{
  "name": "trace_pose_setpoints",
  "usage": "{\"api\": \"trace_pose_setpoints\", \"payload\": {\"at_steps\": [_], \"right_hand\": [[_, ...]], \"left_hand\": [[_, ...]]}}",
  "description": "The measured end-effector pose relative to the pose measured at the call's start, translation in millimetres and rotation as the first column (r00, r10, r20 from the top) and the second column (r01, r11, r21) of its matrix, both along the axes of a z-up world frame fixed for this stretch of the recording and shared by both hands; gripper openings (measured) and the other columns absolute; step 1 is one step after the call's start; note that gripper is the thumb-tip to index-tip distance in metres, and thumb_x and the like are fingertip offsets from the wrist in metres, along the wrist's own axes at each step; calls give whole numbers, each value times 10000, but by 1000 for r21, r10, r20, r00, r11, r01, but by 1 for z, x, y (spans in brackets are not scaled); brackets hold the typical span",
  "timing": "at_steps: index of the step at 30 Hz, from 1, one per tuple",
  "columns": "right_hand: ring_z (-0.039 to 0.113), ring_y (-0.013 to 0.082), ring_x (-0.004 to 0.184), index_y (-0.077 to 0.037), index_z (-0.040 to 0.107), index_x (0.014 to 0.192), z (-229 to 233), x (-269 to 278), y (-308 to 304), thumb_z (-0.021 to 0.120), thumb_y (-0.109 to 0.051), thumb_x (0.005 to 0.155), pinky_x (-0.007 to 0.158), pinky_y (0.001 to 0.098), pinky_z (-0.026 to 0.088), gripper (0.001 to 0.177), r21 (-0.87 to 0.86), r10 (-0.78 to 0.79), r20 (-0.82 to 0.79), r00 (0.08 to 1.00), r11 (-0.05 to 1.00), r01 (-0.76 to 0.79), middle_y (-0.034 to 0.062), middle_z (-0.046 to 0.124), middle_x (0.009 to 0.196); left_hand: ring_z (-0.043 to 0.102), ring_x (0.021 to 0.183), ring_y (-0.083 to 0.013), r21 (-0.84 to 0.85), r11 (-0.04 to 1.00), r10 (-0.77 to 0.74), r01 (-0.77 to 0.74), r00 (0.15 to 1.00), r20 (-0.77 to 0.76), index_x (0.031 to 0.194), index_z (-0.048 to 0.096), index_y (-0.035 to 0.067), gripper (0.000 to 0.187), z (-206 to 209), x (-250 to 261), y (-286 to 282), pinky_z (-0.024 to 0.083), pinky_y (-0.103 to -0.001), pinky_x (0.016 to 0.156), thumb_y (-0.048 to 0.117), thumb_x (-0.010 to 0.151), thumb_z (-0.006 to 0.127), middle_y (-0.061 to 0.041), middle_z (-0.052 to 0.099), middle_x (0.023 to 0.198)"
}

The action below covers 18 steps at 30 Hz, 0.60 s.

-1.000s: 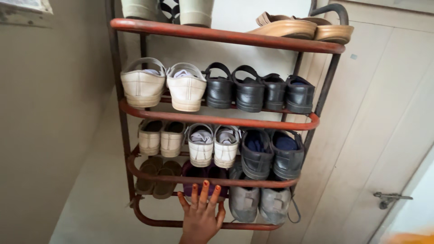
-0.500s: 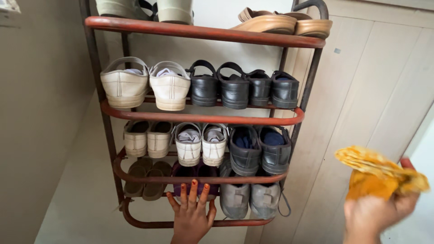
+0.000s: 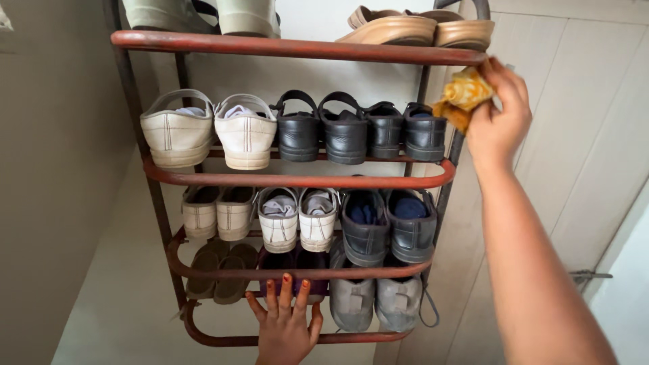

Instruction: The person places socks into shoes on a multi-tier shoe rack, then wipes the metal frame of the rack with a yellow cloth. The person handles the shoes and socks by hand and uses the cloth to clean the rack surfaces.

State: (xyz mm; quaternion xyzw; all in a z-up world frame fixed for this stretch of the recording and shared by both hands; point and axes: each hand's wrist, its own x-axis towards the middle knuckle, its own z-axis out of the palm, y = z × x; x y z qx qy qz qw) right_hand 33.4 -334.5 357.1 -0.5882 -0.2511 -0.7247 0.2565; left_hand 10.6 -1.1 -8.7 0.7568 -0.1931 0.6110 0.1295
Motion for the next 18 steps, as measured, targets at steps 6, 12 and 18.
{"api": "trace_pose_setpoints", "payload": {"at_steps": [6,12,18], "right_hand": [[703,305,1262,-1,729,1201,-43,-3,-9,480,224,854,1126,362,537,482,-7,-63,-56,996,998,62,160,721,1273],[690,240,1174,18,679,1223,-113,10,-22,492,199,870,1034,307,515,439,157,37,-191,981,988,-7,151,728,1228],[664,143,942,4,682,1231,-209,20,-39,541,139,878,824,274,518,403,287,101,-379,920,958,13,116,736,1092]], "left_hand": [[139,1529,-438,-6,1000,12,-12,1000,22,1554,370,147,799,1,-2,-2,56,-780,1146,384,861,688,-195,263,1620],[146,1514,-449,-10,1000,22,-22,1000,7,1534,382,131,795,-1,-1,-4,58,-791,1139,409,848,671,-207,268,1604],[179,1499,-434,-40,998,51,-52,998,-35,1522,394,172,778,-4,2,-6,69,-783,1147,418,838,669,-185,280,1589]]}}
